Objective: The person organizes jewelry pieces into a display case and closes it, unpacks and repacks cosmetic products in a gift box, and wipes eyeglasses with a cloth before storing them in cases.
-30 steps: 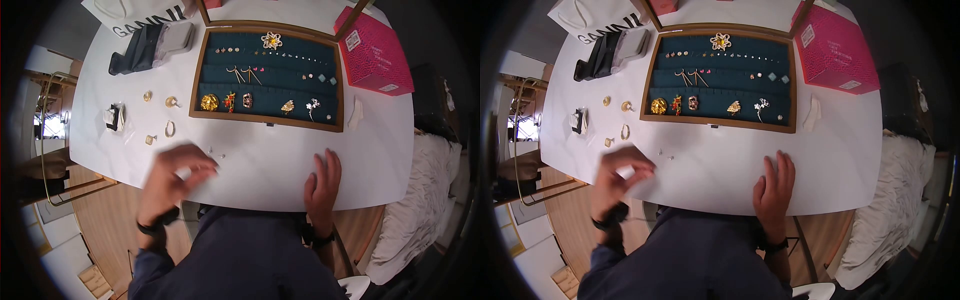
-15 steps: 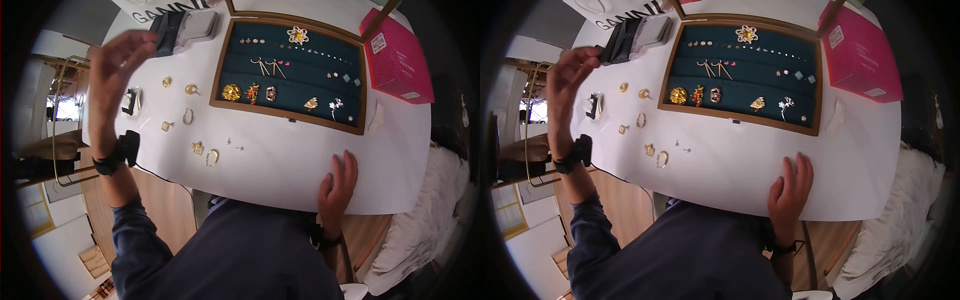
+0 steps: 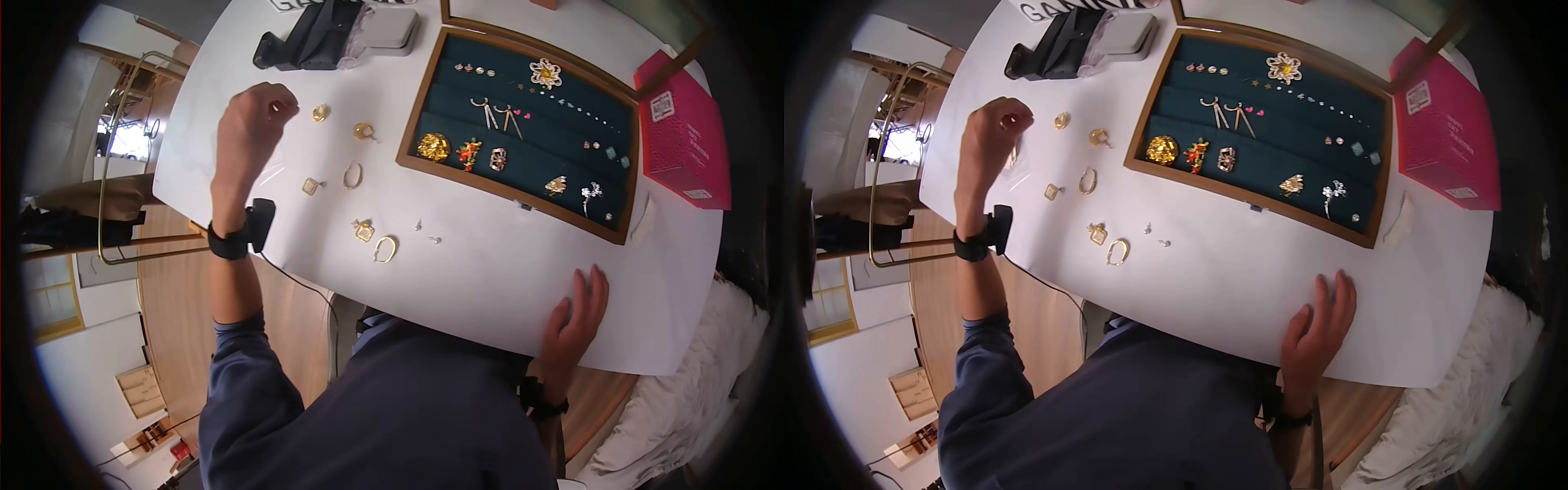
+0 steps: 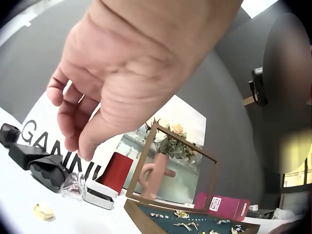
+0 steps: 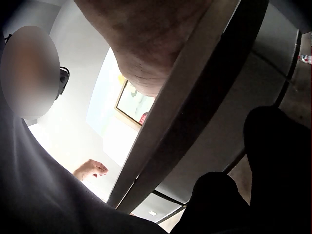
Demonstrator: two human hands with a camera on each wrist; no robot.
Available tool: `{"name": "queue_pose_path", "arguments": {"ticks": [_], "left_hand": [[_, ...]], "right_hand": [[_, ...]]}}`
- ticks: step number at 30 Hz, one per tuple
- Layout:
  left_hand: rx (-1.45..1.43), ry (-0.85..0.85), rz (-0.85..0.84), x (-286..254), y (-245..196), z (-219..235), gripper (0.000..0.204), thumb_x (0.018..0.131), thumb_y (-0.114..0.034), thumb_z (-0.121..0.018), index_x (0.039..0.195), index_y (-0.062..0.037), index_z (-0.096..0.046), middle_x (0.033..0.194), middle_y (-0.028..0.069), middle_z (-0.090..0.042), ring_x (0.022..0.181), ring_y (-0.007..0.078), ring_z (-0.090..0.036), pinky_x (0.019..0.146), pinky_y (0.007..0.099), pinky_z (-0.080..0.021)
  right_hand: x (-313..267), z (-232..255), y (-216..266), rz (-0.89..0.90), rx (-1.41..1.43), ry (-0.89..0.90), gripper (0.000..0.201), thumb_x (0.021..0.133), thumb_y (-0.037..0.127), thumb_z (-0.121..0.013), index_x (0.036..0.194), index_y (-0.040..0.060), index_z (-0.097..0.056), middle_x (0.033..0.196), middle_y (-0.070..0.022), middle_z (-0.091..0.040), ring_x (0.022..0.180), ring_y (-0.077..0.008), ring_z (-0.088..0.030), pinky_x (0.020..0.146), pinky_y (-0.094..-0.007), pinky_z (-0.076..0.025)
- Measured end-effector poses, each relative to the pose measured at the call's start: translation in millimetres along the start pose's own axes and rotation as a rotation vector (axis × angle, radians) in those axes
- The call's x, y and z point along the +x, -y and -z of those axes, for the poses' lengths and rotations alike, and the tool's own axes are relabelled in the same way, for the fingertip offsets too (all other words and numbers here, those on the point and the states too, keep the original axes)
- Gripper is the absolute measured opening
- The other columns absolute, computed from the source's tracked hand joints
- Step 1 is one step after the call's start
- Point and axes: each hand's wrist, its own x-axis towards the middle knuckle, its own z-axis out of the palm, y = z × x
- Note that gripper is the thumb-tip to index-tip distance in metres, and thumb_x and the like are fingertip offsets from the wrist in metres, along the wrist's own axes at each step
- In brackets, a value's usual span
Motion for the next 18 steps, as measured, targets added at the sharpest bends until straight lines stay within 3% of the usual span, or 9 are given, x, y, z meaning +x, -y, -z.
{"name": "queue_pose_path", "arguments": {"ticks": [6, 11, 13, 18], "left_hand": [[-0.003, -0.027, 0.15, -35.6, 8.3, -10.8, 0.022, 0.083, -0.023, -0.083, 0.084, -0.0023, -0.076, 0.084, 0.0125, -0.073, 0.071, 0.0266, -0.069, 0.066, 0.0375, -0.053], [-0.214, 0.026, 0.144, -70.7, 11.3, -19.5, 0.012, 0.078, -0.005, -0.081, 0.088, -0.0035, -0.075, 0.087, 0.0092, -0.072, 0.083, 0.0266, -0.066, 0.076, 0.0384, -0.052], [-0.221, 0.093, -0.087, -76.8, 11.5, -21.8, 0.016, 0.078, 0.0, -0.081, 0.091, -0.0002, -0.073, 0.093, 0.0097, -0.071, 0.089, 0.0269, -0.065, 0.082, 0.0376, -0.052], [-0.318, 0.155, -0.135, -80.5, -21.8, -32.5, 0.022, 0.074, -0.004, -0.085, 0.093, -0.002, -0.073, 0.097, 0.0103, -0.07, 0.094, 0.0295, -0.063, 0.085, 0.0411, -0.051]], "right_hand": [[0.6, -0.9, 4.4, -0.023, -0.007, -0.001, 0.046, 0.091, 0.004, -0.049, 0.136, -0.0019, -0.058, 0.152, -0.0233, -0.048, 0.143, -0.0453, -0.041, 0.117, -0.0554, -0.035], [0.5, -3.3, -0.6, 0.015, -0.024, -0.016, 0.046, 0.092, 0.004, -0.048, 0.136, -0.0016, -0.058, 0.152, -0.0233, -0.048, 0.143, -0.0452, -0.042, 0.116, -0.0551, -0.036], [-0.5, -3.1, -0.4, 0.024, -0.032, -0.013, 0.046, 0.092, 0.004, -0.048, 0.136, -0.0016, -0.058, 0.152, -0.0234, -0.047, 0.143, -0.0453, -0.042, 0.116, -0.0551, -0.036], [-0.1, -3.3, -0.6, 0.023, -0.003, -0.018, 0.044, 0.094, 0.005, -0.047, 0.136, -0.0021, -0.058, 0.151, -0.0242, -0.048, 0.143, -0.0462, -0.042, 0.115, -0.0561, -0.036]]}}
